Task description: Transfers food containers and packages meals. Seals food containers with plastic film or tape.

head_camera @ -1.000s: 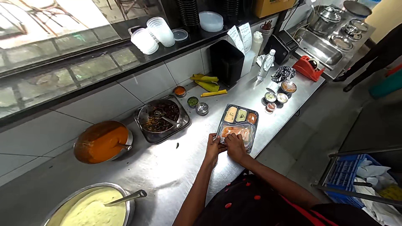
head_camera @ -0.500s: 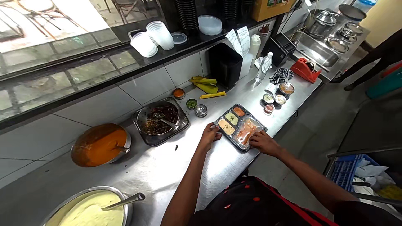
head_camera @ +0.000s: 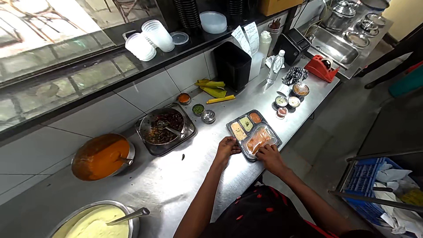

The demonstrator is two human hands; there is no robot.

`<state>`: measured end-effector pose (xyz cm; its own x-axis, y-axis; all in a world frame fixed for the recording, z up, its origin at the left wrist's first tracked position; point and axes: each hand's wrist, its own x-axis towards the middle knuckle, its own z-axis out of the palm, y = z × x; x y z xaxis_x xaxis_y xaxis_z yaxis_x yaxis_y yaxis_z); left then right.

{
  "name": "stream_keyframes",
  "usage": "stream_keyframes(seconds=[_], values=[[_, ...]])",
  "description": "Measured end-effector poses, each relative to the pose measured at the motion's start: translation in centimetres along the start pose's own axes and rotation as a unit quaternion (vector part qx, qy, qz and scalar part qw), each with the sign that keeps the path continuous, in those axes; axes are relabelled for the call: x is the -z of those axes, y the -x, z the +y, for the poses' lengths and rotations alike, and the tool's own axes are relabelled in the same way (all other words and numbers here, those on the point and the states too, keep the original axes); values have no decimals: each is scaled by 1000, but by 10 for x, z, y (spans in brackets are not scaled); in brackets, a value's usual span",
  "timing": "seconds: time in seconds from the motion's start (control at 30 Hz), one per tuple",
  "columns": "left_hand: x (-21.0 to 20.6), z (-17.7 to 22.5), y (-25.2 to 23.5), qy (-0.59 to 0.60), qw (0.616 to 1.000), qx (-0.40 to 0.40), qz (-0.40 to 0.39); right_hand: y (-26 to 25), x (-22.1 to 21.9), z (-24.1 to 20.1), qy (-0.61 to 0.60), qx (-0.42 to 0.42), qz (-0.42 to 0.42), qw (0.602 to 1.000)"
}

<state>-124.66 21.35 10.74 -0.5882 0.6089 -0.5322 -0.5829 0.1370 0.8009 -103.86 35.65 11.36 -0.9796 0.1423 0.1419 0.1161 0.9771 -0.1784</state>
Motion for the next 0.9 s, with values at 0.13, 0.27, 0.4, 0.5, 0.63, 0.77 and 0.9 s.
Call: stream_keyframes(seconds=[0.13, 0.27, 0.4, 0.5, 0.63, 0.77, 0.9], values=[[-17, -13, 21, 0, 1000, -9, -12, 0, -8, -15, -38, -32, 0, 999], [-23, -31, 21, 24, 1000, -7, -11, -4, -16, -38, -41, -149, 26, 988], [-22, -59, 34, 66, 997, -29, -42, -15, -15, -52, -2, -234, 13, 972], [-23, -68, 38, 68, 996, -26, -48, -24, -13, -52, -22, -198, 45, 979], [-28, -77, 38, 58, 997, -13, -52, -30, -17, -52, -40, -140, 66, 987], [-8, -44, 41, 44, 998, -25, 37, -20, -25, -23, -15, -100, 39, 994], [27, -29, 36, -31, 995, -77, 52, 2, -11, 22, -36, -22, 7, 999]])
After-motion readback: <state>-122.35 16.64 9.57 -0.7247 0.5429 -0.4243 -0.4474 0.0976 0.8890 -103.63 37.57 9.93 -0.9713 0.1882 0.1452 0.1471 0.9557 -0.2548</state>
